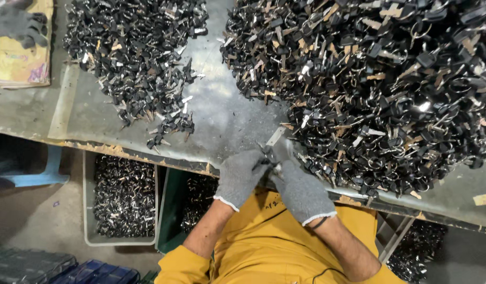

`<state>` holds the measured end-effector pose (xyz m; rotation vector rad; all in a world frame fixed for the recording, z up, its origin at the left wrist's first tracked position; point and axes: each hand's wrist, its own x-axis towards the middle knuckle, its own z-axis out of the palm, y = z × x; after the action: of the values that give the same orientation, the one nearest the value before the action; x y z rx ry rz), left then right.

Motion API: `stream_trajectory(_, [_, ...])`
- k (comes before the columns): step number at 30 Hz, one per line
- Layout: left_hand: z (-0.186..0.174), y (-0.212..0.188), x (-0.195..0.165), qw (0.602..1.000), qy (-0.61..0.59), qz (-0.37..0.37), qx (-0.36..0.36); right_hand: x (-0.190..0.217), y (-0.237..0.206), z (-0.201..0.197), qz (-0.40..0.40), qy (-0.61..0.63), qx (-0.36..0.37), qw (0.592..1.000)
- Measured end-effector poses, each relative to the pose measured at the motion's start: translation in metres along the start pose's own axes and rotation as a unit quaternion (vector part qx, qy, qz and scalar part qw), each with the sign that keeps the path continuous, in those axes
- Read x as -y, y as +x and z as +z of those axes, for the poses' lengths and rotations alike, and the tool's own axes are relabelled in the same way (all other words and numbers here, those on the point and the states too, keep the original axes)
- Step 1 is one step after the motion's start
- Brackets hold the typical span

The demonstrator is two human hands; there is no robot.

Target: The person sits at a workbench covered with large piles of small black metal parts and sorts them one at a time, picking items from the pile, briefly handling each, and dropping selected pieces into plastic bins below the table edge.

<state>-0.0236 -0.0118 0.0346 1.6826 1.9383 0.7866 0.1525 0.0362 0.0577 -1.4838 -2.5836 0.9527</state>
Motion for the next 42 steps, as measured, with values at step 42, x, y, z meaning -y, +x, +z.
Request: stream_trajectory(42, [0.020,-0.011,0.007,0.991,0.006,0.122,-0.046,0.002,-0.005,0.033,-0.055,-0.143,-0.092,0.984])
